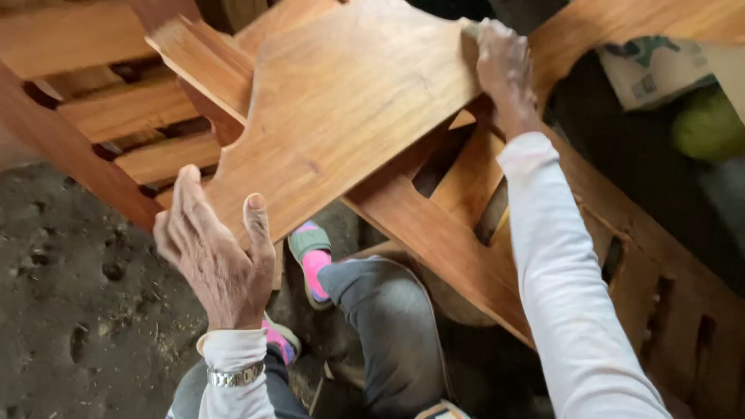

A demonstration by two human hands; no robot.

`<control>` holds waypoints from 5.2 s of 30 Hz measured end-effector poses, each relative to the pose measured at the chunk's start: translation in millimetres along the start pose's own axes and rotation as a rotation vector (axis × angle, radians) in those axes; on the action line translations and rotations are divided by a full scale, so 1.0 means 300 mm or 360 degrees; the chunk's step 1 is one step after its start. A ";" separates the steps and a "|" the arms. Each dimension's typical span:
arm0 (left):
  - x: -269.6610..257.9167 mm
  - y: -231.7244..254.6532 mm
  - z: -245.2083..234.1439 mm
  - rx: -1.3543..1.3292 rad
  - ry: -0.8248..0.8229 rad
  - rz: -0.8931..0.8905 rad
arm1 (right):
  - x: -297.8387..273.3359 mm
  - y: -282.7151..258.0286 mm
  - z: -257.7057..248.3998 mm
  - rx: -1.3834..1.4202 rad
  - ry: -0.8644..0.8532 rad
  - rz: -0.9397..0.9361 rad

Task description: Sanding a wooden furniture component with sandpaper to smooth the surface

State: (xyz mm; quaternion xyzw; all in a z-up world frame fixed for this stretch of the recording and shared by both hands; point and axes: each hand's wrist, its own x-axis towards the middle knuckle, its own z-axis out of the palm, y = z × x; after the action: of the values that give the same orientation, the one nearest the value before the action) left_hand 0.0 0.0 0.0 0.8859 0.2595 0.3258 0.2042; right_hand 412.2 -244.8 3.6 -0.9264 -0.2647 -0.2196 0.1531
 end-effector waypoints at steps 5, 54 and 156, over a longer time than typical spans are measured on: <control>0.007 0.012 0.053 -0.0059 0.0060 -0.0089 | -0.092 -0.259 0.087 -0.0101 -0.0348 -0.0017; 0.003 0.064 0.023 -0.0256 0.0108 -0.0176 | -0.053 -0.548 0.130 0.0467 -0.0016 -0.0757; 0.008 0.032 0.027 -0.0623 0.0194 -0.0378 | -0.169 -0.917 0.034 0.0454 -0.0031 -0.1219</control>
State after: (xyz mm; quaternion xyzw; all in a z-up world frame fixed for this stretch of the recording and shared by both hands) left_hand 10.1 -7.7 0.6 0.7713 0.3057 0.3965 0.3931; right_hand 223.5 -38.6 16.1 -0.7324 -0.6198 -0.2129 0.1847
